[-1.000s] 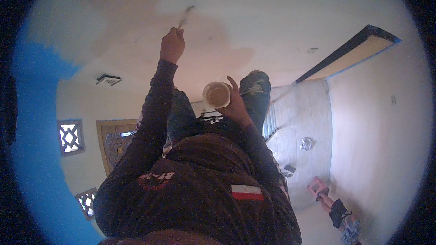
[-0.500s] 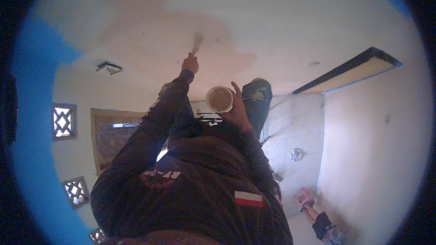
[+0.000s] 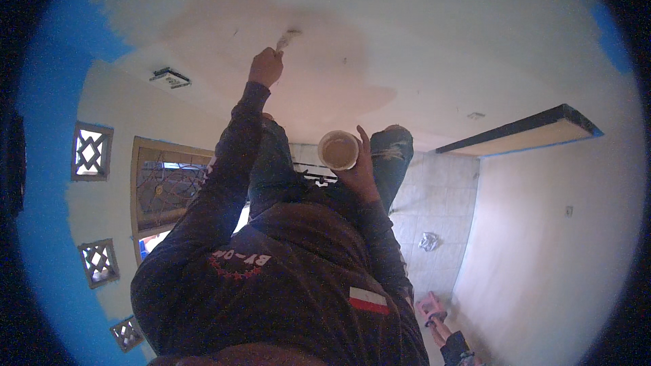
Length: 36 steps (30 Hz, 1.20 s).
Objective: The person paints a ceiling with white paint using a brush and a small container. They repeatedly dip the brush into the container and apply paint to the ceiling surface, covering a large area.
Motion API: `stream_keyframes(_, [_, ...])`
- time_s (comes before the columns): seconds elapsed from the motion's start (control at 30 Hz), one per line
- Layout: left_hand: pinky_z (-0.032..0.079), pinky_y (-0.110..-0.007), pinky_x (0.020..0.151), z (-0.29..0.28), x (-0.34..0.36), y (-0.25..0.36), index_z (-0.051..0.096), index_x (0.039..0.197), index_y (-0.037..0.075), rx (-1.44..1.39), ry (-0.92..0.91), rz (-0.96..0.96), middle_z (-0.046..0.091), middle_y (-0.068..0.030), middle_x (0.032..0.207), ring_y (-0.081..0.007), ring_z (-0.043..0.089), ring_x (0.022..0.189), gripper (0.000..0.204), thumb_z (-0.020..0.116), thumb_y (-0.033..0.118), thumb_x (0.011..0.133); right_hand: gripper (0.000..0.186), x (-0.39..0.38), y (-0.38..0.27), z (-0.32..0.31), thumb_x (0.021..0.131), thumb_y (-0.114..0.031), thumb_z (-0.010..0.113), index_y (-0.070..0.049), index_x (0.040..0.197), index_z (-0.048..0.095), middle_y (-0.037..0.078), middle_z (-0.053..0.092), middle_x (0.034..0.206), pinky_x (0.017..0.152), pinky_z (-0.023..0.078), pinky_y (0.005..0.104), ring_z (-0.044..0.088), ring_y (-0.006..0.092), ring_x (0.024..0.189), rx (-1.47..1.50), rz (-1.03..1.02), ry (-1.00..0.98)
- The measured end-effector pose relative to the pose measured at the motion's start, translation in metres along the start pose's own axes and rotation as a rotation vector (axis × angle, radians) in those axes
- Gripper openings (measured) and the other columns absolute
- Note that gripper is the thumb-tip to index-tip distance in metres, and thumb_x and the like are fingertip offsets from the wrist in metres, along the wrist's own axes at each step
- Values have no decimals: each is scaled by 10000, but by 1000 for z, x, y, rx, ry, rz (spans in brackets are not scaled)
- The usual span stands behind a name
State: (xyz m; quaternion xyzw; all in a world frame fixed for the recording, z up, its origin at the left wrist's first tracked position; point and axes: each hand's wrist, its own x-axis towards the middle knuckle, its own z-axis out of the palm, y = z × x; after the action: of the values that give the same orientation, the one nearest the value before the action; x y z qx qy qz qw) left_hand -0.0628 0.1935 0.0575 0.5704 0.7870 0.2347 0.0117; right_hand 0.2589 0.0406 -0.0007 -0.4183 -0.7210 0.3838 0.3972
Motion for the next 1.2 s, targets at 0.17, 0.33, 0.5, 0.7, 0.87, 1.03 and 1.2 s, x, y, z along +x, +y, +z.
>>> stream_keyframes(0.17, [522, -524, 672, -45, -28, 30, 588, 946, -5, -209, 115, -62, 671, -244, 789, -428, 677, 786, 262, 570, 254, 977, 750, 0, 5, 3, 640, -174, 919, -38, 1284, 561, 167, 315, 1531, 1077, 451, 413, 461, 311, 1345, 72, 38, 25])
stream_keyframes(0.33, [509, -436, 608, -77, -99, 51, 640, 1012, 2, -346, -149, 65, 645, -205, 733, -330, 685, 690, 260, 612, 258, 976, 752, -1, 18, 9, 654, -206, 900, -27, 1295, 552, 189, 330, 1524, 1106, 412, 434, 423, 335, 1371, -1, 81, 105])
stream_keyframes(0.5, [513, -329, 613, -105, -113, 29, 706, 1149, 48, -385, -401, 448, 706, -134, 824, -167, 649, 673, 309, 672, 280, 948, 803, 0, 21, 10, 651, -248, 892, -54, 1335, 516, 207, 373, 1490, 1106, 401, 482, 380, 394, 1390, -62, 91, 130])
stream_keyframes(0.7, [519, -399, 688, -123, -115, 59, 744, 1063, 73, -185, -688, 556, 697, -141, 837, -286, 662, 723, 282, 703, 285, 882, 770, 3, 17, 10, 660, -238, 893, -53, 1320, 543, 205, 424, 1457, 1119, 392, 464, 339, 369, 1421, -59, 62, 146])
stream_keyframes(0.87, [511, -434, 718, -112, -121, 78, 724, 1030, 68, -117, -668, 671, 660, -130, 814, -314, 636, 769, 220, 627, 221, 905, 747, 4, 16, 9, 671, -248, 885, -70, 1316, 551, 196, 436, 1450, 1130, 371, 474, 331, 377, 1422, -138, 36, 119])
stream_keyframes(1.03, [521, -447, 738, -106, -117, 98, 688, 1061, 35, 73, -687, 796, 601, -145, 898, -310, 630, 806, 214, 574, 121, 902, 786, 3, 18, 11, 653, -257, 894, -74, 1329, 538, 207, 422, 1457, 1130, 367, 477, 325, 382, 1425, -28, 83, 129])
stream_keyframes(1.2, [530, -453, 751, -75, -124, 106, 647, 987, 3, 119, -697, 915, 581, -184, 942, -347, 635, 847, 150, 568, 90, 894, 844, 3, 16, 10, 650, -258, 898, -85, 1362, 479, 176, 465, 1413, 1123, 391, 503, 293, 397, 1434, -104, 76, 124])
